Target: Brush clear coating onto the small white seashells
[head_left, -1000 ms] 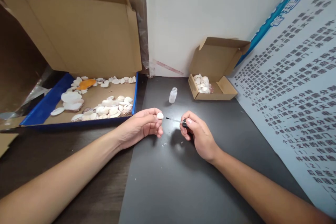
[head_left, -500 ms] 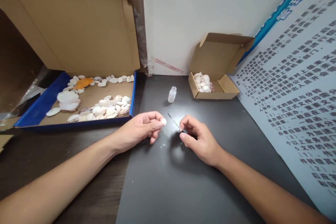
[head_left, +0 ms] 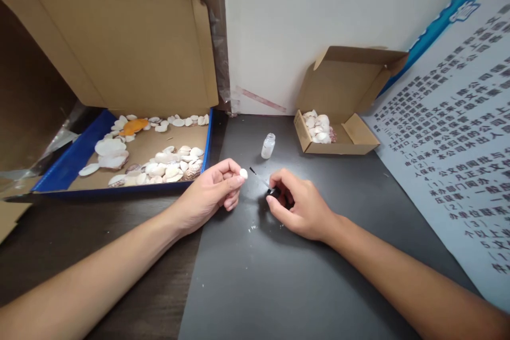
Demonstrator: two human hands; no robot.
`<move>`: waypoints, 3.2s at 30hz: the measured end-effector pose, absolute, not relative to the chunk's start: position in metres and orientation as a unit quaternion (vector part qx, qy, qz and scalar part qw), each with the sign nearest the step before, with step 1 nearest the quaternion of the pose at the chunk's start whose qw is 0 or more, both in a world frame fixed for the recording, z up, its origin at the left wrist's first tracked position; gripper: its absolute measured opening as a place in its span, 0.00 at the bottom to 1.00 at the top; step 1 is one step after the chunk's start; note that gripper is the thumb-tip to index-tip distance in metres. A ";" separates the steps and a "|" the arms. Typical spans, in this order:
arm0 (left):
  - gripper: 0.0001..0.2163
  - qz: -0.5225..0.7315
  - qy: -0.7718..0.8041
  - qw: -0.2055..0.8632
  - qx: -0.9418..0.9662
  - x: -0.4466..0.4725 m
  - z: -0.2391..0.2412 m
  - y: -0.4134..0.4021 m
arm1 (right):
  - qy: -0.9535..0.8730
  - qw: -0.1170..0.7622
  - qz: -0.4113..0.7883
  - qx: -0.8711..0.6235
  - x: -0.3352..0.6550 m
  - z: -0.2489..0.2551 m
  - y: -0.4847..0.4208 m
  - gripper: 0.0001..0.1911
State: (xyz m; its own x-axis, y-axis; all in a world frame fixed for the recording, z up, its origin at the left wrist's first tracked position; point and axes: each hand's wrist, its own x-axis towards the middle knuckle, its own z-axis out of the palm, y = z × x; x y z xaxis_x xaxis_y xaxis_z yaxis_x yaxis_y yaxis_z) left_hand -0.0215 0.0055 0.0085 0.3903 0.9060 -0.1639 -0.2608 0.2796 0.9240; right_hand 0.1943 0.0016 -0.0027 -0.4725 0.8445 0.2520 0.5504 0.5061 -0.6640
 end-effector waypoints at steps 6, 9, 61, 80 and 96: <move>0.11 0.389 0.366 0.713 0.454 -0.024 0.007 0.006 | -0.852 0.271 0.220 -0.390 0.198 -0.001 -0.001 0.07; 0.11 0.384 0.362 0.716 0.457 -0.026 0.007 0.006 | -0.859 0.271 0.210 -0.380 0.196 -0.001 0.000 0.07; 0.13 0.331 0.390 0.653 0.559 -0.026 0.009 0.002 | -0.819 0.314 0.273 -0.394 0.198 -0.001 -0.007 0.05; 0.12 0.312 0.391 0.642 0.581 -0.026 0.008 0.003 | -0.839 0.284 0.257 -0.388 0.196 0.001 -0.007 0.07; 0.10 0.287 0.393 0.623 0.612 -0.028 0.008 0.002 | -0.835 0.320 0.236 -0.380 0.195 -0.001 -0.006 0.07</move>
